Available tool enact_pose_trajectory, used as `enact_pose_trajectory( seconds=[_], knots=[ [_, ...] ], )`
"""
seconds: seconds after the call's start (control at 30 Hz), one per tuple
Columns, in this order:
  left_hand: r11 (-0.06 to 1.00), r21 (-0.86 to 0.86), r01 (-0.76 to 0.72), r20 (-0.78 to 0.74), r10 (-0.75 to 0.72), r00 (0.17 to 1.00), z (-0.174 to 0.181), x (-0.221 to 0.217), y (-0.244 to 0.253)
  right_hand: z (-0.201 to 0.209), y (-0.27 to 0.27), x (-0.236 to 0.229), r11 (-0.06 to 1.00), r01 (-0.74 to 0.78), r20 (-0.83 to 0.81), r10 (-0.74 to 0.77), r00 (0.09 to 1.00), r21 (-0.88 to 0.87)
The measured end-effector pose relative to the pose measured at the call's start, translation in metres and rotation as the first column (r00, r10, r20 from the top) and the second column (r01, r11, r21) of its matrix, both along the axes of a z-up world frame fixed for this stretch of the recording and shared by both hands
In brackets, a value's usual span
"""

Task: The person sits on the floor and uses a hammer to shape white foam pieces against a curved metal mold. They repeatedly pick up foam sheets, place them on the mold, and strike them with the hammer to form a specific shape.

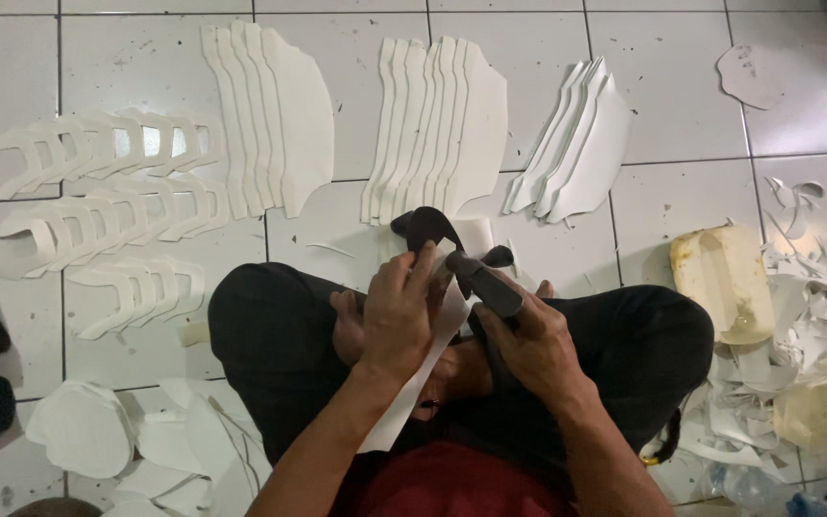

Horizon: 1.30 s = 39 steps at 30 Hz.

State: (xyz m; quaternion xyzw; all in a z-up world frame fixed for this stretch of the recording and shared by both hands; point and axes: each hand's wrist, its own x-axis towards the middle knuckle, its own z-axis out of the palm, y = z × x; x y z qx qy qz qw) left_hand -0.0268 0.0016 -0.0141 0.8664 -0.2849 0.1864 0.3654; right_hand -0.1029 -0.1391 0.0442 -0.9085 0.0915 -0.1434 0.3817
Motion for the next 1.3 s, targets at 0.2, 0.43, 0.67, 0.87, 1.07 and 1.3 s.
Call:
enact_pose_trajectory(
  seconds=[0.2, 0.43, 0.67, 0.87, 1.07, 1.3],
  knots=[
    [0.988, -0.078, -0.132, -0.058, 0.128, 0.990, 0.001, -0.005, -0.017, -0.025, -0.016, -0.008, 0.998, 0.009, -0.013, -0.008, 1.000, 0.055],
    [0.982, -0.149, -0.114, -0.240, 0.076, 0.968, 0.006, 0.004, -0.017, -0.003, -0.009, 0.002, 1.000, 0.012, -0.013, -0.012, 1.000, 0.005],
    [0.992, -0.122, -0.043, -0.144, 0.025, 0.989, 0.008, 0.012, -0.010, 0.012, -0.009, 0.009, 0.997, -0.010, -0.092, 0.003, 0.996, -0.077],
    [0.999, 0.044, -0.002, 0.033, 0.001, 0.999, 0.012, 0.016, -0.006, 0.019, -0.016, 0.011, 0.993, -0.063, -0.208, 0.042, 0.977, -0.099],
    [0.993, 0.117, 0.016, 0.152, -0.034, 0.988, 0.008, 0.018, -0.004, 0.013, -0.018, 0.013, 0.995, -0.025, -0.166, 0.009, 0.986, -0.098],
    [0.988, 0.154, 0.007, 0.226, -0.042, 0.973, 0.008, 0.021, -0.005, 0.014, -0.012, 0.019, 0.995, -0.016, 0.034, 0.019, 0.999, -0.096]
  ],
)
